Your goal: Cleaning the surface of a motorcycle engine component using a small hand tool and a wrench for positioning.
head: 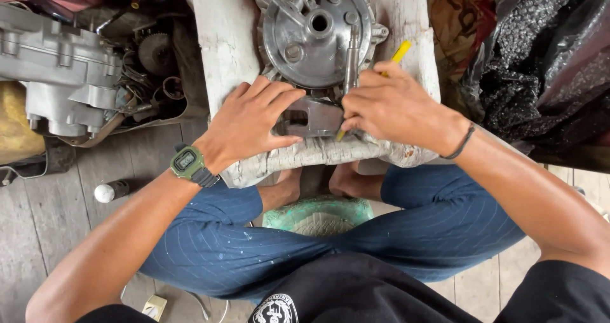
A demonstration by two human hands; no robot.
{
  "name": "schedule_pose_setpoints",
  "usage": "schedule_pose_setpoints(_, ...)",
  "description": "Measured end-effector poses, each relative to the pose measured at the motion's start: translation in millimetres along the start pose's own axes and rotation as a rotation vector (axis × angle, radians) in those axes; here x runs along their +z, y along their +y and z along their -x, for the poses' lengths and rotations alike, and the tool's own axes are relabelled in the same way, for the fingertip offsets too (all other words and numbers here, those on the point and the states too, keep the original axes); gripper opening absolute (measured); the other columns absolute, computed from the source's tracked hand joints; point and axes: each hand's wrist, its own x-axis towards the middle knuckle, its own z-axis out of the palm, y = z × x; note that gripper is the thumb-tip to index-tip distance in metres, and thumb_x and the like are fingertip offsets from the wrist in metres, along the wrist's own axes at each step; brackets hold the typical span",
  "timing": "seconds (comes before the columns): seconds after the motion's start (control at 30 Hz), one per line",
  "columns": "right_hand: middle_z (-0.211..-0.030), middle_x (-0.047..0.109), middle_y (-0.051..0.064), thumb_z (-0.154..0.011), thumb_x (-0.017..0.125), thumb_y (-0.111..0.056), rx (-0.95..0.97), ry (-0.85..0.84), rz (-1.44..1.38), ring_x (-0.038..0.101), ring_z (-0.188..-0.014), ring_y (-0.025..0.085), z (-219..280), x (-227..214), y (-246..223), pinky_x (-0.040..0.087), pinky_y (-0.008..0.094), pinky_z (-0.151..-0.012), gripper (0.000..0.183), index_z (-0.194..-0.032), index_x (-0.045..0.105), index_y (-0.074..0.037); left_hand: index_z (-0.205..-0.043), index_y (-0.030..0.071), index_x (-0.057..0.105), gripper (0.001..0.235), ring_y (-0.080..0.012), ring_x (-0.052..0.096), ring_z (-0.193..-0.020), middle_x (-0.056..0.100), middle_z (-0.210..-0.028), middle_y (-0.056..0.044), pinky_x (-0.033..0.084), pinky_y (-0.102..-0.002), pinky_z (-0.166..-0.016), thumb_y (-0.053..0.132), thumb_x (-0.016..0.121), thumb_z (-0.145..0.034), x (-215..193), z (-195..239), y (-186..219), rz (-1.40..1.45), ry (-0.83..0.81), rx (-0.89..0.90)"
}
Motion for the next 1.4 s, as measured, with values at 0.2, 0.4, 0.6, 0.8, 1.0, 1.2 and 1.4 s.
schedule_pose_setpoints(0.2,-0.068,0.061,-0.008,-0.097,0.059,-0.055,0.011,0.029,0.048,0.058,-0.079,0.014,1,2,-4,0.041,0.037,-0.092,0.036,-0.081,0.061,-0.023,-0.141,0.017,0.053,0.072,-0.0222,0.048,-0.116,0.056,-0.126,-0.002,0.050,-0.041,-0.087,0.058,0.070,-0.084,0,1,0,0.015,-0.025,-0.012)
schedule_pose_setpoints(0.4,-0.065,0.055,-0.008,-0.099,0.058,-0.053,0.001,-0.039,0.377,0.054,-0.067,0.014,-7,-6,-6,0.044,0.033,-0.077,0.038,-0.076,0.058,-0.023,-0.143,0.016,0.053,0.074,-0.0236,0.048,-0.118,0.057,-0.130,-0.004,0.050,-0.042,-0.091,0.062,0.068,-0.086,-5,-4,0,0.034,-0.099,-0.031)
schedule_pose_setpoints(0.6,-0.070,0.058,-0.005,-0.104,0.050,-0.052,0.162,-0.042,0.135,0.063,-0.067,0.016,-14,-12,-18,0.047,0.033,-0.063,0.037,-0.090,0.058,-0.019,-0.138,0.015,0.056,0.070,-0.0227,0.049,-0.117,0.057,-0.127,-0.003,0.050,-0.041,-0.089,0.061,0.068,-0.087,-10,0,4,0.052,-0.012,-0.028)
schedule_pose_setpoints(0.8,-0.091,0.066,0.014,-0.101,0.057,-0.026,0.461,-0.192,-0.376,0.071,-0.087,0.038,-20,-56,-61,0.059,0.051,-0.070,0.016,-0.109,0.058,-0.011,-0.126,0.020,0.063,0.044,-0.0175,0.047,-0.116,0.059,-0.124,0.003,0.043,-0.035,-0.090,0.052,0.063,-0.097,6,3,14,0.007,0.220,0.062)
schedule_pose_setpoints(1.0,-0.083,0.068,0.016,-0.098,0.060,-0.035,0.465,-0.233,-0.394,0.071,-0.075,0.037,-9,-60,-52,0.057,0.054,-0.066,0.023,-0.108,0.059,-0.014,-0.103,0.028,0.070,0.020,-0.0155,0.051,-0.115,0.066,-0.116,0.011,0.038,-0.037,-0.095,0.046,0.064,-0.099,24,-6,24,0.054,0.403,0.109)
schedule_pose_setpoints(1.2,-0.082,0.073,0.009,-0.103,0.052,-0.033,0.532,-0.288,-0.438,0.074,-0.079,0.034,6,-60,-35,0.059,0.051,-0.066,0.021,-0.102,0.063,-0.015,-0.123,0.024,0.067,0.030,-0.0157,0.054,-0.120,0.064,-0.126,0.006,0.042,-0.034,-0.092,0.040,0.065,-0.098,14,-9,21,0.093,0.308,0.093)
schedule_pose_setpoints(1.4,-0.081,0.072,0.012,-0.104,0.051,-0.033,0.551,-0.302,-0.445,0.074,-0.082,0.034,18,-50,-35,0.061,0.049,-0.069,0.021,-0.106,0.063,-0.015,-0.140,0.012,0.052,0.065,-0.0244,0.049,-0.134,0.058,-0.136,-0.007,0.046,-0.040,-0.100,0.055,0.065,-0.092,-2,-8,22,0.190,0.018,0.034)
